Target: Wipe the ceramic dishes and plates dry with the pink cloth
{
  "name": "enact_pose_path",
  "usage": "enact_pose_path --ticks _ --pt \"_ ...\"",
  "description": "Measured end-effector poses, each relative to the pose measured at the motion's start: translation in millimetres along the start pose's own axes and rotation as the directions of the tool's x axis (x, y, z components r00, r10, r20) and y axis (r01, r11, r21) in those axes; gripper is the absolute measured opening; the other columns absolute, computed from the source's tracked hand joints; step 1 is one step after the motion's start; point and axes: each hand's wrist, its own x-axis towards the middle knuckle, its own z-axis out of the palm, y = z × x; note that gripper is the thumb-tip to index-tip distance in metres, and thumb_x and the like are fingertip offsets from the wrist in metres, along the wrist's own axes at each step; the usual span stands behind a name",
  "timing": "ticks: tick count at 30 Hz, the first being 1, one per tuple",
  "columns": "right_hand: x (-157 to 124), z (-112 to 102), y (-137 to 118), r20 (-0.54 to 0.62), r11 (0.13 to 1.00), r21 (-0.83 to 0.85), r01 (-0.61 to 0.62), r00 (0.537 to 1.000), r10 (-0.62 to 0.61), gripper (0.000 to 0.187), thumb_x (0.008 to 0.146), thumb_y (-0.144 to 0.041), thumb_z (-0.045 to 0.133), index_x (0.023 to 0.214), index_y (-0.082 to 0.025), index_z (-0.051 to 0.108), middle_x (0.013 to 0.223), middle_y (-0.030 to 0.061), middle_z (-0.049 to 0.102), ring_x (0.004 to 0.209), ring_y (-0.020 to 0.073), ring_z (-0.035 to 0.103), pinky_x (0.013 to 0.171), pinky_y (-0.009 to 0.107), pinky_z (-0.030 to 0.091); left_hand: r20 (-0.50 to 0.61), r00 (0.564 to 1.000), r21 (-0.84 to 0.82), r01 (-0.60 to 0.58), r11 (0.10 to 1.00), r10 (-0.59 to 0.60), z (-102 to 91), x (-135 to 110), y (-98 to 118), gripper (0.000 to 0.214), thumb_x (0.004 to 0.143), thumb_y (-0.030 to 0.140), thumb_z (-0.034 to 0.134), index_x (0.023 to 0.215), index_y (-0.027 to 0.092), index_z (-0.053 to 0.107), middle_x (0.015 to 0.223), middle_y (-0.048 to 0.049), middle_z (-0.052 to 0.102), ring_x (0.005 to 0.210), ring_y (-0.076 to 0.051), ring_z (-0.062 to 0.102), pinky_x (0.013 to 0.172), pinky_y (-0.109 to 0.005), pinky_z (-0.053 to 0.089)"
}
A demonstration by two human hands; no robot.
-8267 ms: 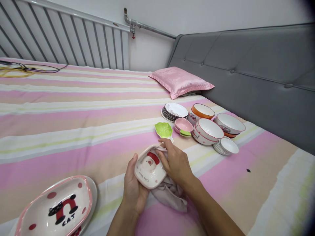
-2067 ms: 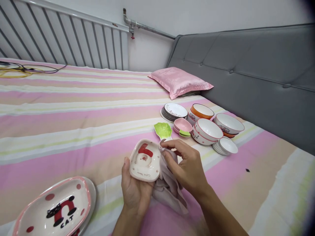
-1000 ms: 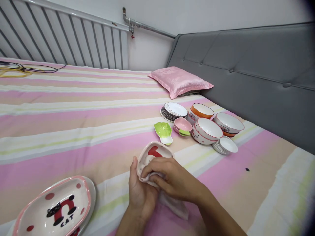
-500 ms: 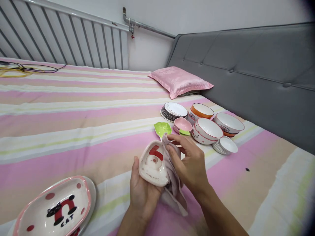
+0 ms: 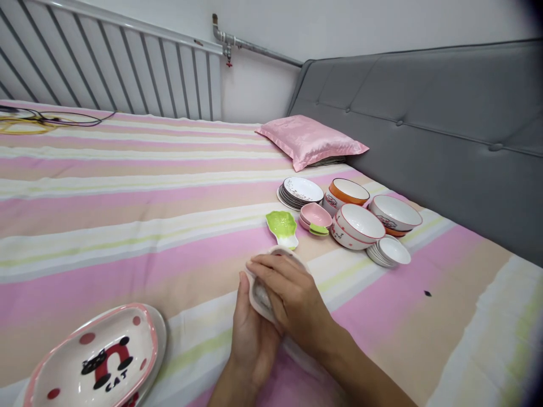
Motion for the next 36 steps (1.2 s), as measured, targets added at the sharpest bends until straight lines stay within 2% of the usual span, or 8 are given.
enact_pose_path --ticks 3,6,12,16,19,22,27,36 --pt "1 -2 -5 0.13 0.998 0.058 0.008 0.991 -0.015 0.032 0.085 -0.007 0.043 0.11 -0.016 0.061 0.108 0.0073 0.064 0.094 0.0186 0.059 0.081 0.032 0.05 -0.063 0.997 -0.043 -0.038 0.998 0.035 -0.3 2 2 0.039 0.089 0.041 0.039 0.094 0.013 0.066 0.087 -0.0064 0.069 0.087 -0.015 0.064 0.077 -0.023 0.048" --pt "1 -4 -9 0.213 0.993 0.117 0.011 0.976 -0.036 0.032 0.085 -0.007 0.042 0.108 -0.017 0.061 0.108 0.0045 0.064 0.092 0.0175 0.059 0.079 0.03 0.049 -0.075 0.997 -0.049 -0.015 0.999 0.011 1.9 1 4 0.042 0.087 0.046 0.039 0.079 0.014 0.066 0.073 -0.0058 0.066 0.077 -0.016 0.064 0.072 -0.025 0.049" --pt "1 -12 -12 0.357 0.992 0.123 0.034 0.931 -0.076 0.033 0.079 0.001 0.045 0.1 -0.016 0.064 0.105 0.0013 0.066 0.087 0.0175 0.056 0.078 0.029 0.046 -0.081 0.997 -0.042 -0.006 0.999 0.003 6.3 -1 8 0.047 0.087 0.047 0.037 0.071 0.012 0.063 0.067 -0.005 0.061 0.07 -0.015 0.062 0.074 -0.027 0.049" --pt "1 -17 -14 0.424 0.993 0.112 0.036 0.902 -0.08 0.034 0.076 0.002 0.048 0.095 -0.02 0.066 0.098 -0.0034 0.068 0.08 0.015 0.053 0.072 0.026 0.045 -0.022 0.996 -0.004 0.083 0.997 -0.083 0.9 -1 11 0.052 0.084 0.053 0.037 0.076 0.008 0.063 0.073 -0.0096 0.063 0.081 -0.021 0.063 0.079 -0.032 0.048" --pt "0 -19 -14 0.45 0.995 0.096 0.036 0.89 -0.076 0.034 0.075 0.001 0.05 0.093 -0.023 0.066 0.092 -0.0051 0.069 0.078 0.0134 0.051 0.07 0.024 0.043 -0.017 0.993 0.009 0.114 0.993 -0.114 -3.8 -1 17 0.053 0.082 0.055 0.041 0.081 0.006 0.064 0.073 -0.0104 0.064 0.077 -0.021 0.063 0.077 -0.032 0.049" --pt "-1 -21 -14 0.489 0.997 0.073 0.038 0.87 -0.069 0.034 0.073 0.003 0.049 0.088 -0.023 0.065 0.085 -0.0051 0.069 0.075 0.0121 0.051 0.068 0.023 0.042 -0.025 0.998 0.04 0.059 0.997 -0.058 -3.5 -1 22 0.051 0.082 0.051 0.043 0.088 0.005 0.064 0.073 -0.0106 0.066 0.073 -0.02 0.064 0.077 -0.032 0.049" --pt "-4 -26 -15 0.515 0.999 0.039 -0.004 0.857 -0.017 0.029 0.073 0.003 0.051 0.077 -0.023 0.063 0.074 -0.007 0.066 0.072 0.011 0.051 0.068 0.022 0.04 0.005 0.999 0.1 -0.049 0.994 0.049 2.6 -1 26 0.048 0.085 0.047 0.04 0.097 0.008 0.064 0.084 -0.0132 0.069 0.088 -0.025 0.064 0.084 -0.037 0.047" --pt "-2 -42 -6 0.471 0.998 -0.059 -0.039 0.88 0.062 0.026 0.076 0.001 0.05 0.07 -0.022 0.06 0.069 -0.0053 0.063 0.072 0.0124 0.051 0.06 0.023 0.039 0.119 0.985 0.102 -0.133 0.986 0.121 -5.1 2 30 0.047 0.083 0.046 0.047 0.12 0.017 0.055 0.117 -0.015 0.061 0.107 -0.03 0.056 0.088 -0.047 0.045"
